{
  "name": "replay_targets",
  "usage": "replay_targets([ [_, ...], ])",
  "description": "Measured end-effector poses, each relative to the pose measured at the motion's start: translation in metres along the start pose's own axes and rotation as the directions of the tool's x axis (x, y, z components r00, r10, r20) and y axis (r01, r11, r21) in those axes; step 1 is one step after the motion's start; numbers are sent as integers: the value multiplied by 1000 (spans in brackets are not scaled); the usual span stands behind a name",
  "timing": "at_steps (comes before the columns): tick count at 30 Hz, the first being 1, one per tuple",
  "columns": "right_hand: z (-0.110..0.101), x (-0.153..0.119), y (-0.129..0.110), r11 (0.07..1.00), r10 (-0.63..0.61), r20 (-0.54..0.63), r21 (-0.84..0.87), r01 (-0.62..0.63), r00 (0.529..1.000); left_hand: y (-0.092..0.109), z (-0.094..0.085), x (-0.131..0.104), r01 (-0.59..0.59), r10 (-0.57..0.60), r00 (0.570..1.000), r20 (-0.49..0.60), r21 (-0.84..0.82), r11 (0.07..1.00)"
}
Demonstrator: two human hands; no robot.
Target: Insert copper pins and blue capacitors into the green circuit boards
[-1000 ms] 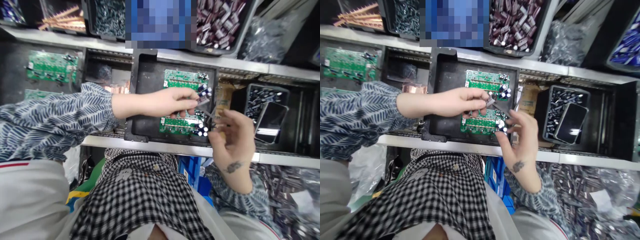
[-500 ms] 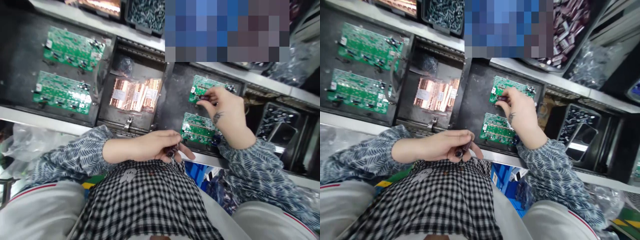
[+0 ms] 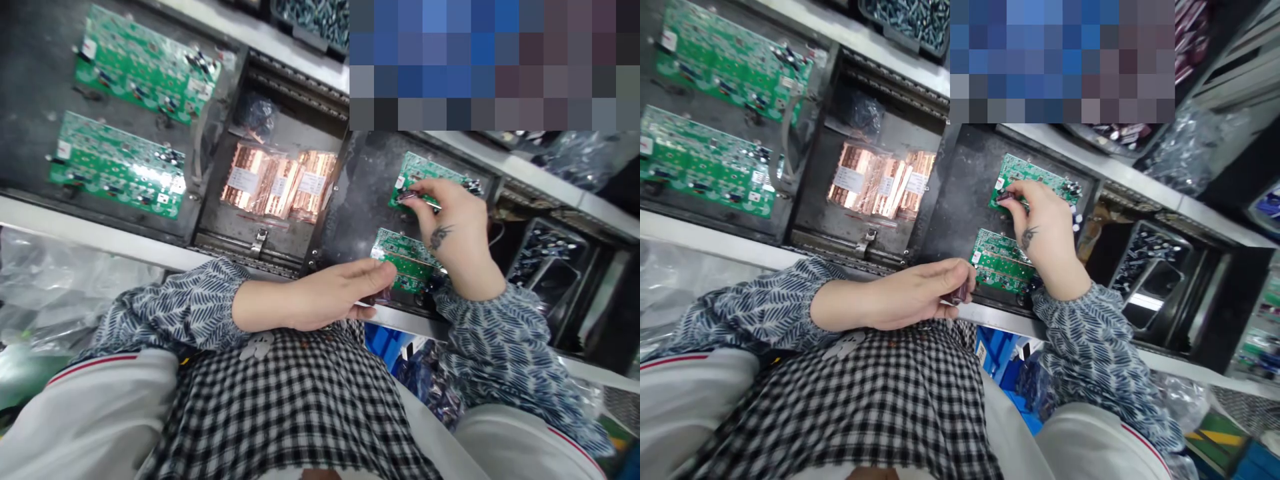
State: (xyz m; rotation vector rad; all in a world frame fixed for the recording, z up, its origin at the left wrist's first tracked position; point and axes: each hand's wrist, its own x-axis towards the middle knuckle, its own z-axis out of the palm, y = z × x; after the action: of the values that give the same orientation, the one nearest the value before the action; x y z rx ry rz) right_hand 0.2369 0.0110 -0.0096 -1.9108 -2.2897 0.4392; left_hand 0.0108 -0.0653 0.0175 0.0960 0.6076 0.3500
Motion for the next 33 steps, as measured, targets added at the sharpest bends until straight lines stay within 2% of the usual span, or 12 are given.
replay_targets([
  [8, 7, -6, 9, 982, -190, -95, -24, 188, 977, 1, 4, 4, 7, -14, 995, -97, -71, 997],
  [12, 12, -2, 12, 972, -233, -64, -59, 229, 970, -3, 7, 8, 26, -37, 992, -121, -96, 995],
  [18, -18, -44, -25, 939, -305, -149, 115, 323, 941, -13, 9, 16, -92, 89, 989, -119, -24, 995],
  [21, -35, -73, -42, 899, -359, -39, 255, 357, 932, -16, 8, 19, -145, 149, 988, -52, 62, 987],
  [24, -35, -75, -31, 909, -244, -44, 339, 244, 969, -12, -2, 6, -242, 222, 970, 98, 341, 908],
  [25, -32, -68, -20, 918, -177, -75, 348, 192, 981, -9, -8, -5, -312, 276, 950, 148, 504, 805],
  [27, -23, -51, 3, 950, -64, -152, 294, 107, 986, -1, -26, -33, -412, 441, 870, 220, 816, 405],
  [28, -18, -42, 14, 972, -43, -177, 222, 82, 983, 3, -37, -49, -363, 551, 805, 221, 918, 163],
  [29, -13, -35, 24, 987, -34, -185, 147, 62, 982, 7, -48, -65, -224, 669, 719, 189, 974, -35],
  [30, -10, -28, 31, 996, -30, -176, 74, 44, 984, 10, -60, -80, -24, 767, 628, 130, 989, -148],
  [32, -5, -21, 37, 1000, -9, -140, -13, 8, 990, 14, -81, -106, 386, 896, 443, -41, 910, -149],
  [33, -4, -19, 38, 999, 1, -118, -38, -6, 993, 14, -89, -114, 526, 915, 385, -123, 843, -108],
])
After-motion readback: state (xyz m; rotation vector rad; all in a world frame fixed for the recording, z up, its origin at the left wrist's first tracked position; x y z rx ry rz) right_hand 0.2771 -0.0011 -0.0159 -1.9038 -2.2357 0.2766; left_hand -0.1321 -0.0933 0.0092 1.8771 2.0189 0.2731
